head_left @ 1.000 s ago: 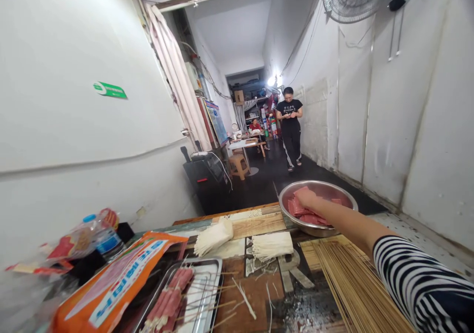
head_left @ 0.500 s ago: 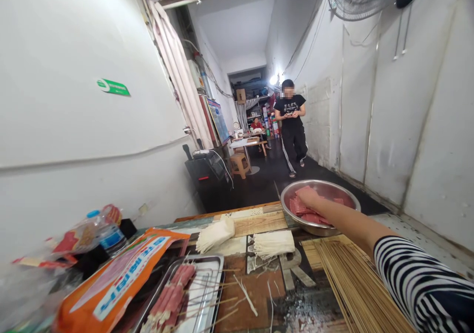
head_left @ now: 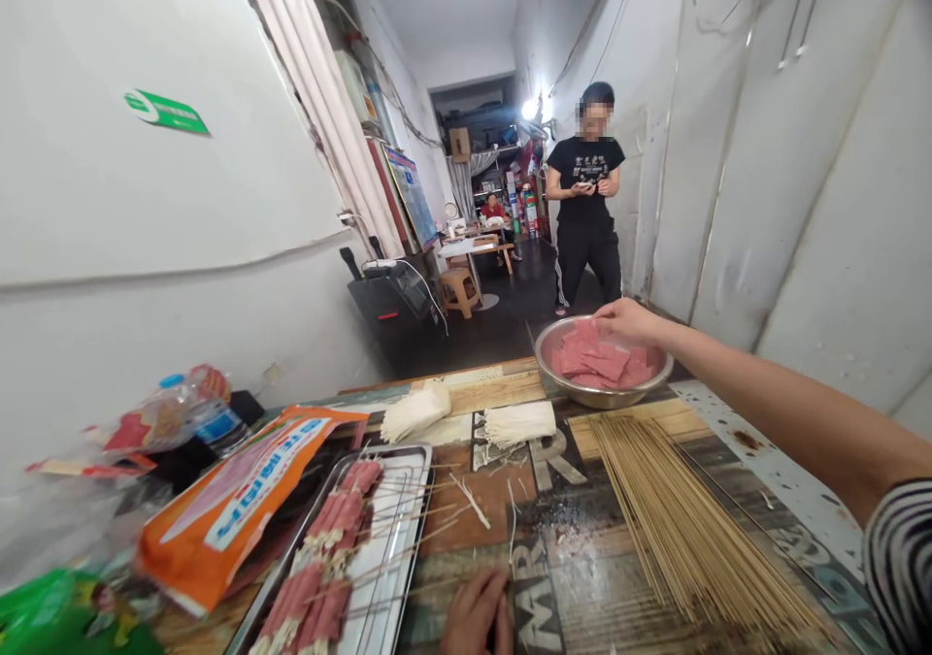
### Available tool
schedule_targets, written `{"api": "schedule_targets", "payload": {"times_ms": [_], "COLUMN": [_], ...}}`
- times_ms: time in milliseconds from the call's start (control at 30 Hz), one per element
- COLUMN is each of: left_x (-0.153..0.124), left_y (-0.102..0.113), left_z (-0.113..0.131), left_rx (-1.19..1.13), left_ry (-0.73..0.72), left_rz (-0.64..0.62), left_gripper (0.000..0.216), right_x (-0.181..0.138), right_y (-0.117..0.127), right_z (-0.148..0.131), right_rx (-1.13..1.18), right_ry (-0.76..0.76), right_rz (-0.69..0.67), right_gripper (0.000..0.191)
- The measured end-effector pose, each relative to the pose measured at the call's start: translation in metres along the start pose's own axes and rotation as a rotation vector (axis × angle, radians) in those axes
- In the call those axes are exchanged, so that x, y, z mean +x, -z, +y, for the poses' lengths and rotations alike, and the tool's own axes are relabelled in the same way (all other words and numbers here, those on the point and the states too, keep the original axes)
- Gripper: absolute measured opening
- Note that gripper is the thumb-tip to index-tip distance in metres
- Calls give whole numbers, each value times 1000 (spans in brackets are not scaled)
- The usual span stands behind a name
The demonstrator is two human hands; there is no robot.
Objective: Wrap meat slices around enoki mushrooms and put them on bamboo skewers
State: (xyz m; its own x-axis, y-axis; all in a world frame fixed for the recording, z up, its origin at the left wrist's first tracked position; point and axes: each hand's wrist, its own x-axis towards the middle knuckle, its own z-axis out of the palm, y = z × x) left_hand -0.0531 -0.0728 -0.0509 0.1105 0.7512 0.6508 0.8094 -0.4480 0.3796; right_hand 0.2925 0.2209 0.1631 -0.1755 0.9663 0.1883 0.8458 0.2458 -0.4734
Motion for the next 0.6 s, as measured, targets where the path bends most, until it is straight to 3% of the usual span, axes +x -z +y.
{"api": "schedule_targets", "payload": {"times_ms": [100, 233, 467, 600], "left_x": [3, 9, 10, 2], "left_y": [5, 15, 24, 27], "left_z": [3, 25, 40, 36], "left_rx": [5, -48, -64, -82], "left_ry": [-41, 130, 200, 164], "left_rz": [-21, -60, -81, -38], "left_gripper": [27, 32, 28, 29], "right_x": [-47, -96, -159, -202], "right_y": [3, -12, -82, -98], "right_z": [-17, -47, -69, -71], "right_rx": [175, 257, 175, 72], "right_ry": [118, 275, 607, 743], "right_rz": [-170, -445, -376, -412], "right_gripper": [33, 29, 27, 22]}}
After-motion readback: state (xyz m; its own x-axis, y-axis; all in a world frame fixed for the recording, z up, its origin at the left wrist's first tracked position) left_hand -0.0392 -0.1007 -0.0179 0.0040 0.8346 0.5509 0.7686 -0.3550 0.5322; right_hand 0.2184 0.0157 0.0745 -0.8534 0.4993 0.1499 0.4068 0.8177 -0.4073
